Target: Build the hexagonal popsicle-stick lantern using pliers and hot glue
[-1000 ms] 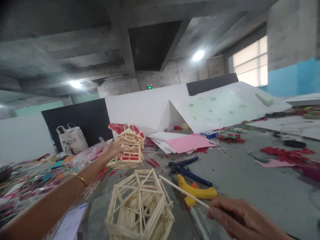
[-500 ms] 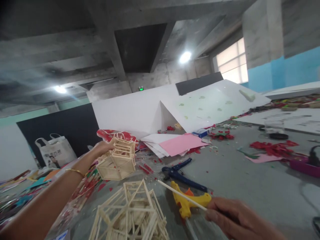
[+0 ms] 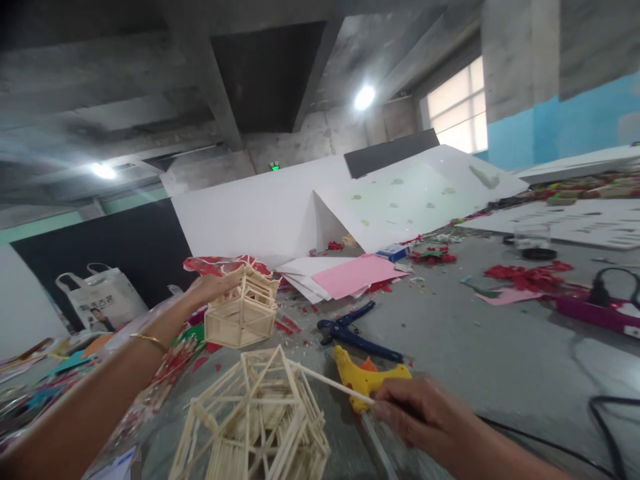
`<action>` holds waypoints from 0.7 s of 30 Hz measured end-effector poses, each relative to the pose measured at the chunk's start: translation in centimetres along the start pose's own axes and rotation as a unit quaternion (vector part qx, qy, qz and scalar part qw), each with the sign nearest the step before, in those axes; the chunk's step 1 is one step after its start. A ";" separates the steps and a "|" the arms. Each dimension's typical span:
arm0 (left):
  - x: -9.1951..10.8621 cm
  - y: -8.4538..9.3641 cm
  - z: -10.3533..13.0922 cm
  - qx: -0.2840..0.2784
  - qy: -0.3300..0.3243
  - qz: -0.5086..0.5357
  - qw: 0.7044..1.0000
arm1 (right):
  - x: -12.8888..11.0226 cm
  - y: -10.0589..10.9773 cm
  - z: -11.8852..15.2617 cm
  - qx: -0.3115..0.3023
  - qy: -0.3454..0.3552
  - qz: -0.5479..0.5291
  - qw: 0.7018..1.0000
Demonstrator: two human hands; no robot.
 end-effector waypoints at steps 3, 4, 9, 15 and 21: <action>-0.1 0.6 0.1 0.013 -0.013 -0.069 0.997 | -0.5 0.6 0.1 0.011 0.013 0.010 1.000; -0.1 1.1 0.2 0.023 -0.016 -0.093 0.995 | -0.7 1.1 0.1 0.020 0.017 0.019 0.999; 2.4 3.8 3.0 0.079 -0.052 -0.097 0.991 | -2.1 4.0 -0.2 0.063 0.021 0.073 0.995; 7.5 3.2 11.2 0.027 -0.149 -0.034 0.988 | -6.7 5.6 0.3 0.114 0.074 0.164 0.977; 8.5 2.9 18.9 -0.017 -0.211 -0.009 0.977 | -9.3 3.5 3.5 0.108 0.121 0.178 0.971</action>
Point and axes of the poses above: each hand's wrist, its own z-axis away from the middle knuckle, its own y-axis out of the back of the hand, x = y × z, the point moved 9 cm from there along -z, towards the middle knuckle, and after that the axes turned 15 degrees about z, right-handed, at the moved point
